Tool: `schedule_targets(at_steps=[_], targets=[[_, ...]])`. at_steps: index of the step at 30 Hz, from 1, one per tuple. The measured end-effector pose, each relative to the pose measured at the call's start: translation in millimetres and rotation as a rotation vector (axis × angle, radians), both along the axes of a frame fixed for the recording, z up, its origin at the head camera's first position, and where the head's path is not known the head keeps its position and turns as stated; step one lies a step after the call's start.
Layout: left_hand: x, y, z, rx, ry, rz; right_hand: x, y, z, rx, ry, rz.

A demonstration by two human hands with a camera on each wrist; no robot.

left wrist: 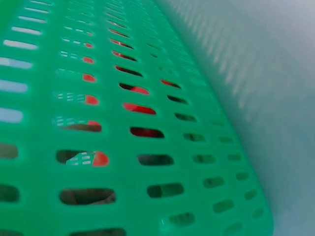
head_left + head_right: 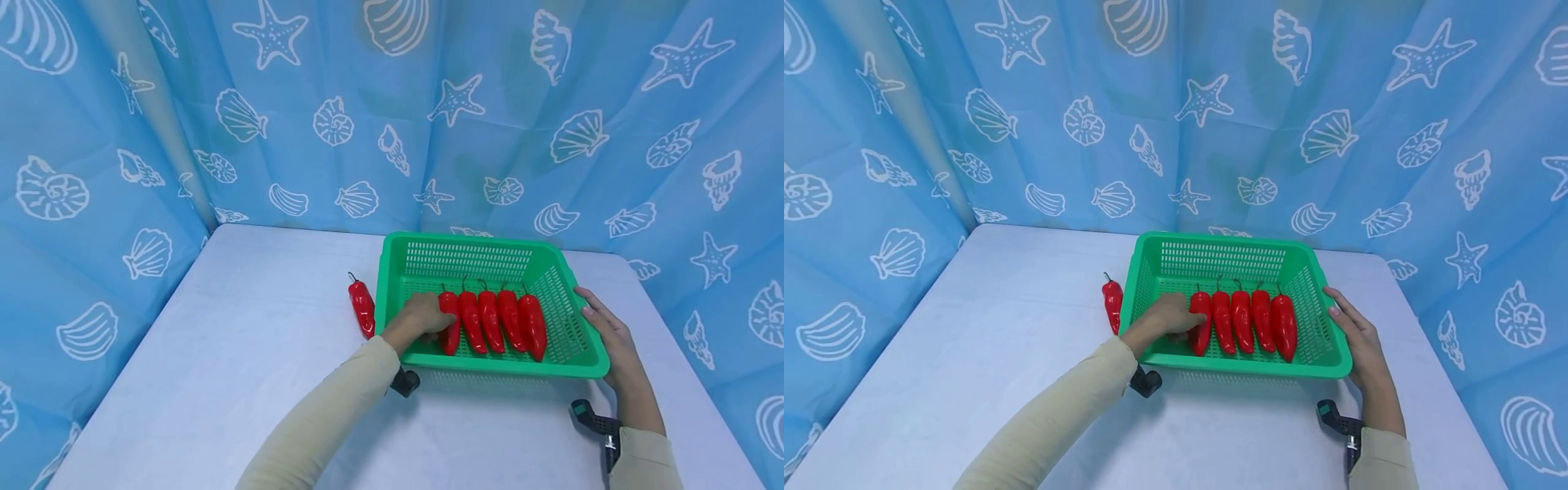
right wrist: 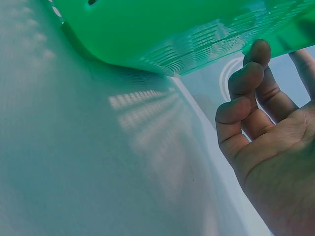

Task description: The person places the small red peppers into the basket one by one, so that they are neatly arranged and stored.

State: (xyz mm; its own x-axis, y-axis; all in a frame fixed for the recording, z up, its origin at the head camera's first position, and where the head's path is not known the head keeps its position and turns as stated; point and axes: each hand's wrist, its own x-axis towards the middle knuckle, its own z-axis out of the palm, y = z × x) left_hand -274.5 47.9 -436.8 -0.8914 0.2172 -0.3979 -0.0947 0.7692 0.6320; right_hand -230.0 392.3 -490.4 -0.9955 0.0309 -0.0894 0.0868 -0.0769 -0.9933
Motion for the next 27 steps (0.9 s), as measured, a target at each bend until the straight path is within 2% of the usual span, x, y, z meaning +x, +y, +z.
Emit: schedule_targets(at_steps=[8,15,19,27], targets=[[5.3,-1.0,1.4,-0.105,0.113,-0.015,0.2,-0.4,-0.3,-0.004,-0.008,-0.002],[8.7,-4.0,9.2,-0.167,0.182,-0.039,-0.3,-1.2,1.6,-0.009,0.001,0.005],[8.7,-8.9,14.4,-0.143,0.206,-0.048,-0.3,-1.8,2.4,0.006,-0.009,0.001],[3.3,-22.6,23.1,0.028,0.260,-0.079,0.5,-1.2,-0.2,0.012,0.004,0.002]])
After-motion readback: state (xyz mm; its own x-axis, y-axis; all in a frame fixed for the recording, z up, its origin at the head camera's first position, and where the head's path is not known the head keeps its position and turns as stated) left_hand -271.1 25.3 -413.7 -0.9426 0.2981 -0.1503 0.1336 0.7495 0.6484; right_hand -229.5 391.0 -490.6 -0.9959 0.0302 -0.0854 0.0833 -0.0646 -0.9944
